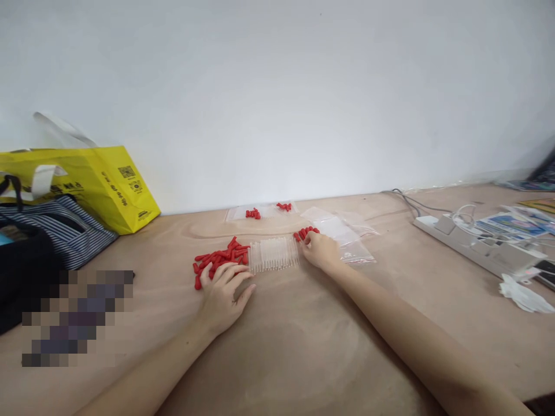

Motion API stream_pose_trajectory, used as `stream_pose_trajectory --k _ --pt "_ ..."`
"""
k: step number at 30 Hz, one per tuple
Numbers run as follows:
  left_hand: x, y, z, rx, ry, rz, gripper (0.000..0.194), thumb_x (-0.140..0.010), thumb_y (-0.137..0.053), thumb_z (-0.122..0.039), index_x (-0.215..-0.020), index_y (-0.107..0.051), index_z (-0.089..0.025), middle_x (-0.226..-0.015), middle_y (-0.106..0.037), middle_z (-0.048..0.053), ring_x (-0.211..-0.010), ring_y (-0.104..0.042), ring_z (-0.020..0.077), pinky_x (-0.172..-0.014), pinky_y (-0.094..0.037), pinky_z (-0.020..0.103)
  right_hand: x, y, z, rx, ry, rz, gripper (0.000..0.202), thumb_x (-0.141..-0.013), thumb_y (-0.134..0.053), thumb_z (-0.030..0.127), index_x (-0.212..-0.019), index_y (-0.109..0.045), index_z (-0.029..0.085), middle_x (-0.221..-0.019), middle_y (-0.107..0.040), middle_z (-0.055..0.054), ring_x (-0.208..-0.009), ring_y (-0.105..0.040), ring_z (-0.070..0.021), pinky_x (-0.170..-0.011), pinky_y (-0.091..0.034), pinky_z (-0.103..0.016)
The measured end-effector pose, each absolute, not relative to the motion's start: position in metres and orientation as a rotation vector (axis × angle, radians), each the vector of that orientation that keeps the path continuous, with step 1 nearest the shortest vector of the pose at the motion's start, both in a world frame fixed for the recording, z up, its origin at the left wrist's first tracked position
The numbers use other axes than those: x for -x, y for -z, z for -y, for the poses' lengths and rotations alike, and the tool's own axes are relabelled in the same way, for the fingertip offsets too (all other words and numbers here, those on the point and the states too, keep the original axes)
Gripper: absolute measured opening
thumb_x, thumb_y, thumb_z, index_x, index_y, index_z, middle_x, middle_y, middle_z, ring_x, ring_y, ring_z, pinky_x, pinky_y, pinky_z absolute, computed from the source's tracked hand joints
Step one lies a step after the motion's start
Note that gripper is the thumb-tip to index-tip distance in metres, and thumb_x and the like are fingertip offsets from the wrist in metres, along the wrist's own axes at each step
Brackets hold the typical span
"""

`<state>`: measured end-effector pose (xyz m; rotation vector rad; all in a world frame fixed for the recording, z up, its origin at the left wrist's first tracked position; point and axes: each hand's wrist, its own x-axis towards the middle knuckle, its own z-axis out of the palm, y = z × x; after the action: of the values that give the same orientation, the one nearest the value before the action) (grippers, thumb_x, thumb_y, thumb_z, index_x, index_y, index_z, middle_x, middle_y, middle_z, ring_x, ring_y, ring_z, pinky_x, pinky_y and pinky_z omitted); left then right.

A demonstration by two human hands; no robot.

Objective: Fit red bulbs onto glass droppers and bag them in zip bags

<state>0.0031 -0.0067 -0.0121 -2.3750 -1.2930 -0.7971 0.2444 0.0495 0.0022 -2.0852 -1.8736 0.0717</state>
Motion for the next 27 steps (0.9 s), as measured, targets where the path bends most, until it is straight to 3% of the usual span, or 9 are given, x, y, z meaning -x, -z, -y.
stream_pose_trajectory --k 6,10,16,20,27 --pt "0.002 0.009 0.002 2.200 0.859 1.501 0.020 -0.076 -0.050 -0.033 -0.060 -0.053 -0.020 -0.088 -0.063 0.002 -0.091 -0.051 0.0215 -0.090 -0.021 0.045 -0.231 -0.007 -0.043 2.119 -0.148 1.955 0.024 -0.076 -0.044 0.032 -0.084 -0.063 0.020 -0.087 -0.064 -0.009 -0.085 -0.058 -0.0250 -0.069 -0.041 -0.034" --pt "0.011 -0.013 -0.023 2.117 0.735 1.772 0.021 -0.078 -0.045 -0.037 -0.072 -0.059 -0.023 -0.087 -0.063 0.003 -0.089 -0.050 0.0235 -0.084 -0.025 0.046 -0.230 -0.015 -0.048 2.169 -0.267 1.950 0.025 -0.074 -0.047 0.031 -0.089 -0.062 0.019 -0.091 -0.063 -0.010 -0.093 -0.056 -0.0226 -0.074 -0.041 -0.031" --pt "0.018 -0.045 -0.093 2.064 0.413 2.271 0.034 -0.071 -0.047 -0.049 -0.085 -0.063 -0.022 -0.099 -0.060 0.007 -0.106 -0.043 0.0318 -0.085 -0.025 0.049 -0.229 -0.020 -0.060 2.230 -0.362 1.938 0.033 -0.070 -0.051 0.032 -0.098 -0.058 0.016 -0.095 -0.061 -0.012 -0.096 -0.054 -0.0234 -0.075 -0.041 -0.032" --pt "0.017 -0.038 -0.126 2.074 0.321 2.410 0.029 -0.064 -0.056 -0.050 -0.071 -0.063 -0.023 -0.078 -0.065 0.004 -0.089 -0.054 0.0301 -0.085 -0.026 0.051 -0.227 -0.022 -0.065 2.249 -0.411 1.945 0.028 -0.067 -0.053 0.027 -0.092 -0.059 0.017 -0.095 -0.061 -0.012 -0.095 -0.054 -0.0235 -0.077 -0.040 -0.032" --pt "0.016 -0.022 -0.141 2.060 0.291 2.477 0.024 -0.058 -0.061 -0.047 -0.065 -0.062 -0.024 -0.080 -0.066 0.005 -0.092 -0.054 0.0310 -0.089 -0.024 0.053 -0.223 -0.022 -0.070 2.243 -0.457 1.943 0.028 -0.063 -0.055 0.025 -0.089 -0.059 0.017 -0.097 -0.059 -0.009 -0.096 -0.053 -0.0220 -0.079 -0.039 -0.031"
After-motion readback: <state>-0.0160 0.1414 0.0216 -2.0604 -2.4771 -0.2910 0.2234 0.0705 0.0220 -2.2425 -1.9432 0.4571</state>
